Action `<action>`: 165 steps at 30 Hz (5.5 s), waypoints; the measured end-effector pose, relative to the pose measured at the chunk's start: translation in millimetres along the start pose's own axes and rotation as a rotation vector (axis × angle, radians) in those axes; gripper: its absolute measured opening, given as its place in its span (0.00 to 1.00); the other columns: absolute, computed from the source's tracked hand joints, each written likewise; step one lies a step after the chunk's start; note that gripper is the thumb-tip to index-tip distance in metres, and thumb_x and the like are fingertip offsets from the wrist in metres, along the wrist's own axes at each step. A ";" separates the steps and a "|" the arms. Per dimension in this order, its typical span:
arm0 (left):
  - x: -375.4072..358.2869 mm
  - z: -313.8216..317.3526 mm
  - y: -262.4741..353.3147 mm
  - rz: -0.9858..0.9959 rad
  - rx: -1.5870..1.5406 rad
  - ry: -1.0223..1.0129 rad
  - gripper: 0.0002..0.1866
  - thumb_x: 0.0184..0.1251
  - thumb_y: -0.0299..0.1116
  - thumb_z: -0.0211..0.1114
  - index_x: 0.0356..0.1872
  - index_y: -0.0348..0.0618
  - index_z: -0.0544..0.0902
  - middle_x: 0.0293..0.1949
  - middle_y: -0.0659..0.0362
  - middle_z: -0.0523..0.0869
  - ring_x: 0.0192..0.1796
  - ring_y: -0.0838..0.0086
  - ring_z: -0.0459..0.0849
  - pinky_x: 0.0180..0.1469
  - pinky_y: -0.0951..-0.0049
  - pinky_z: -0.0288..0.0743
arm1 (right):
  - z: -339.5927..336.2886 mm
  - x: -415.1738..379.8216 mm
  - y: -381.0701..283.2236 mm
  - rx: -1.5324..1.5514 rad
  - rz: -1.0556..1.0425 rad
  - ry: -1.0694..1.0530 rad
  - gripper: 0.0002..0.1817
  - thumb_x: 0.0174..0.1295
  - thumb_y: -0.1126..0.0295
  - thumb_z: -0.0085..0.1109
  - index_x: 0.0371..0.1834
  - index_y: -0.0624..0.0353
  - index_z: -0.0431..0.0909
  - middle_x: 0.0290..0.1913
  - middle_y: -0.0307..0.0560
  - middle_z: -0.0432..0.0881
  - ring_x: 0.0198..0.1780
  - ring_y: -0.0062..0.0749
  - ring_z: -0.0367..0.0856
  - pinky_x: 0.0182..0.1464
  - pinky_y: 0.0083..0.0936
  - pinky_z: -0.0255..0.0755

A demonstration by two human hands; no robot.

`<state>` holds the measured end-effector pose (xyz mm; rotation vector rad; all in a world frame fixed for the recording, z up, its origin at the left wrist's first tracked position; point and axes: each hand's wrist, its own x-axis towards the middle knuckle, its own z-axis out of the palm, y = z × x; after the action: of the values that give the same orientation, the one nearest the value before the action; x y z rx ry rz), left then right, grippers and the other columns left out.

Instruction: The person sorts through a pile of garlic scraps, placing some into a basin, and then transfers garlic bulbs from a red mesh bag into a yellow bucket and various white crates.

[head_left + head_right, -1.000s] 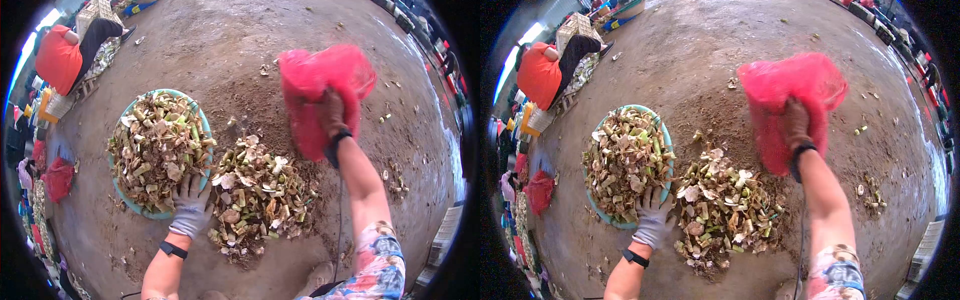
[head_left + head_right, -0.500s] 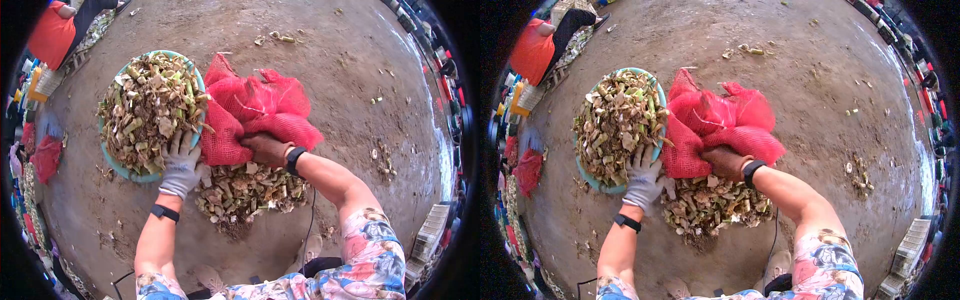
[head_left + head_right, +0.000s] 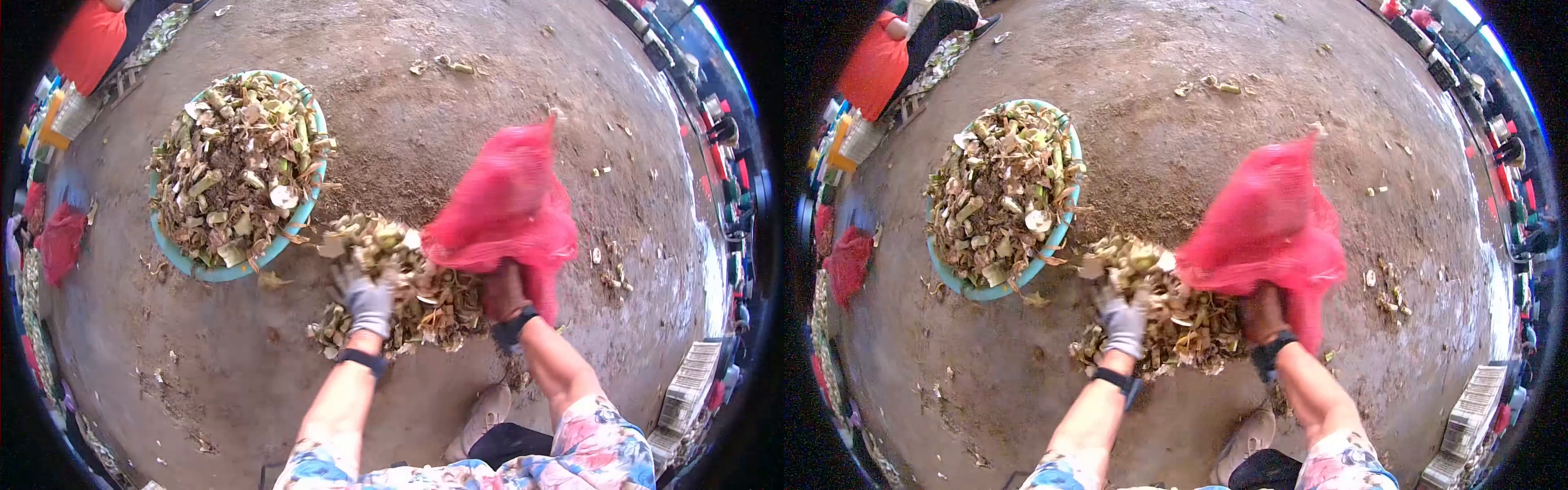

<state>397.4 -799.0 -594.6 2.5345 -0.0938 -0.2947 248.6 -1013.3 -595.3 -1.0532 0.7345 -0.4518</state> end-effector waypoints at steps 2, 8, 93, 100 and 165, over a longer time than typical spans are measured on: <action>-27.2 17.2 37.3 0.051 -0.337 -0.025 0.39 0.60 0.48 0.69 0.66 0.34 0.65 0.62 0.44 0.72 0.64 0.58 0.69 0.69 0.62 0.58 | 29.6 2.8 29.9 -0.276 -0.085 -0.050 0.23 0.64 0.67 0.55 0.62 0.59 0.67 0.59 0.43 0.71 0.59 0.32 0.66 0.66 0.29 0.56; -40.5 10.2 41.3 -0.445 -1.577 -0.223 0.21 0.65 0.44 0.64 0.52 0.40 0.79 0.45 0.63 0.83 0.41 0.78 0.80 0.44 0.75 0.75 | 123.2 -39.3 -83.6 -0.033 0.217 -0.082 0.15 0.66 0.67 0.54 0.52 0.61 0.78 0.46 0.41 0.82 0.42 0.28 0.80 0.47 0.27 0.73; -41.1 -100.6 76.1 -0.098 -1.580 -0.251 0.27 0.63 0.23 0.66 0.64 0.38 0.71 0.51 0.63 0.79 0.44 0.83 0.78 0.45 0.82 0.76 | 157.1 -70.4 -94.2 -0.090 0.085 -0.185 0.21 0.61 0.70 0.63 0.57 0.61 0.73 0.53 0.43 0.79 0.52 0.32 0.78 0.54 0.30 0.74; 69.4 -270.8 121.0 0.532 -0.866 0.301 0.25 0.61 0.30 0.65 0.59 0.34 0.73 0.46 0.55 0.81 0.47 0.68 0.79 0.53 0.67 0.74 | 324.0 -9.7 -157.5 0.209 -0.193 -0.452 0.16 0.62 0.74 0.58 0.54 0.64 0.75 0.51 0.47 0.80 0.51 0.33 0.78 0.52 0.31 0.74; 181.1 -308.7 88.7 0.632 0.121 0.795 0.18 0.60 0.39 0.57 0.49 0.44 0.80 0.52 0.45 0.77 0.57 0.43 0.72 0.60 0.49 0.65 | 436.9 50.5 -136.0 -0.712 -0.723 -0.227 0.18 0.52 0.75 0.58 0.49 0.61 0.73 0.49 0.59 0.76 0.52 0.55 0.76 0.52 0.45 0.73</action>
<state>644.5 -728.6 -330.1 2.3931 -0.5849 0.9681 603.3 -837.4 -360.5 -2.0233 0.2772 -0.6881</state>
